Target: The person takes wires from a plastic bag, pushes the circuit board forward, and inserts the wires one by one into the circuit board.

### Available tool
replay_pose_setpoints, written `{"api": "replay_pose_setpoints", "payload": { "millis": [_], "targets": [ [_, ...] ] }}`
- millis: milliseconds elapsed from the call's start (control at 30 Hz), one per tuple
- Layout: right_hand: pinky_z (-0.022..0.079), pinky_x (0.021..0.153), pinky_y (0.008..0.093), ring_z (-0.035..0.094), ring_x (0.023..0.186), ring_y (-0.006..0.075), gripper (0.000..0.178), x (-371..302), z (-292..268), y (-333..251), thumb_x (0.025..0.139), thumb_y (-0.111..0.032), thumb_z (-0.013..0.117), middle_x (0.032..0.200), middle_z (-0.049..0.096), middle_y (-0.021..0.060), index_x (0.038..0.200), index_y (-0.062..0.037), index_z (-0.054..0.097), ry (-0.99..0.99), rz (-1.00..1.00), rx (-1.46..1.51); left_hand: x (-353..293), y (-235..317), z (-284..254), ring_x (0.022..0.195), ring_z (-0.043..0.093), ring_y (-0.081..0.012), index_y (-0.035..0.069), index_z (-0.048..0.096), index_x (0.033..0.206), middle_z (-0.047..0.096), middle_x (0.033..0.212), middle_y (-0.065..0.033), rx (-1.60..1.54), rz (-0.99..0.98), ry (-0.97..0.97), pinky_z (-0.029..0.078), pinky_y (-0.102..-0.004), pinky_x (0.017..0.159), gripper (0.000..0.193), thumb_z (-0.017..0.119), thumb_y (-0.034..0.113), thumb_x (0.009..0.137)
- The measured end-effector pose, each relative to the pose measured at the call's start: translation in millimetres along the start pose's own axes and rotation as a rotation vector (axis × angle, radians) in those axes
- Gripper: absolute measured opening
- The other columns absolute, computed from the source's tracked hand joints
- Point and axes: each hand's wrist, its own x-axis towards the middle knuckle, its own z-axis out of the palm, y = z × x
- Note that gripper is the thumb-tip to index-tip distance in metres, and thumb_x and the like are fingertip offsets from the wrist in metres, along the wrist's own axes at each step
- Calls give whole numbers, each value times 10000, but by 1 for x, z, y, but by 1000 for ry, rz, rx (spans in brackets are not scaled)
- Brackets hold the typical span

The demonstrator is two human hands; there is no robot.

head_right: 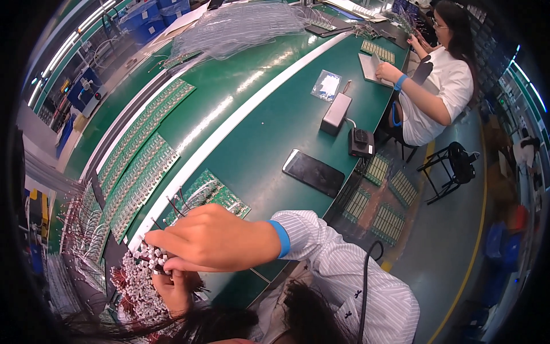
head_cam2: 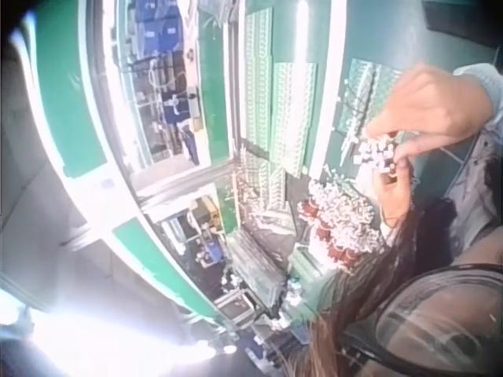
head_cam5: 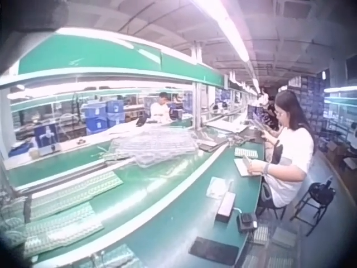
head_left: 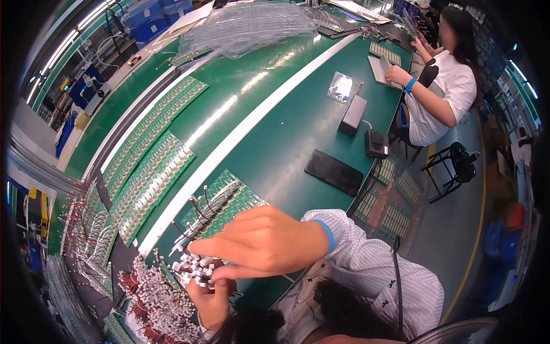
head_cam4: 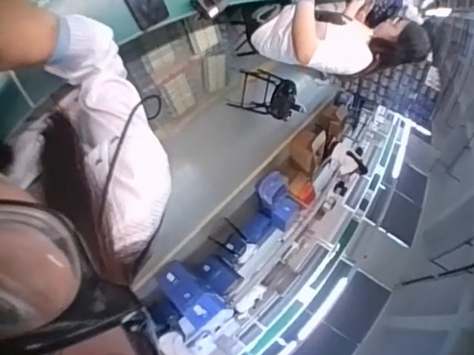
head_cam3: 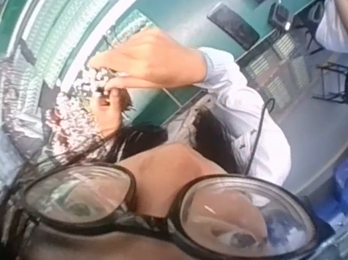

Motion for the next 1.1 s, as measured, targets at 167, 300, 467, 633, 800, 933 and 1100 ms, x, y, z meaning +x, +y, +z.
{"api": "replay_pose_setpoints", "payload": {
  "millis": [167, 300, 467, 633, 800, 933, 1100],
  "targets": [
    [410, 479, 289, 530, 558, 197, 267, -3, 3, 2, 709, -214, 572, 668, 516, 45, 902, -44, 499, 63, -48, 49, 0, 2, -2, 504, 488, -96, -35, 491, 847, 524, 593, -48, 60, -20, -17, 364, -204, 445, 165, 560, 100, 782],
    [382, 419, 241, 509, 501, 138, 208, -3, -1, 1, 672, -152, 598, 661, 538, 37, 838, -28, 573, 79, -228, 4, -1, -4, -5, 511, 495, -97, -31, 504, 765, 534, 586, -50, 125, -61, -37, 365, -213, 448, 142, 559, 98, 782],
    [400, 427, 237, 523, 517, 150, 175, -5, -2, 2, 658, -99, 594, 674, 546, 51, 811, -15, 577, 72, -244, 80, 1, 0, -4, 511, 476, -88, -24, 511, 709, 519, 566, -36, 97, -110, -114, 348, -219, 443, 191, 548, 140, 800],
    [427, 451, 257, 555, 569, 185, 146, -4, -6, 1, 687, -62, 592, 710, 561, 73, 818, -3, 569, -17, -132, 208, 1, 8, 1, 484, 442, -82, -23, 498, 779, 496, 571, -23, 29, -11, -151, 320, -210, 429, 196, 521, 167, 822],
    [441, 466, 256, 568, 598, 194, 131, -4, -9, 4, 704, -67, 601, 732, 568, 76, 810, 0, 561, -62, -153, 167, 5, 11, 3, 461, 399, -72, -38, 476, 868, 467, 571, -20, 0, 39, -173, 288, -203, 417, 209, 480, 170, 841],
    [458, 490, 264, 578, 607, 211, 130, -3, -7, 3, 690, -39, 617, 724, 571, 86, 792, 13, 555, -10, -117, 229, 4, 2, -4, 461, 386, -77, -61, 469, 876, 429, 555, -20, -209, -84, -230, 283, -207, 416, 236, 454, 173, 850],
    [482, 512, 273, 594, 597, 222, 125, -4, -14, 0, 674, 11, 630, 689, 583, 101, 779, 26, 563, 91, -106, 347, 2, 1, -4, 447, 390, -98, -69, 454, 862, 415, 539, -32, -267, -76, -259, 310, -213, 417, 261, 456, 192, 848]
  ]
}}
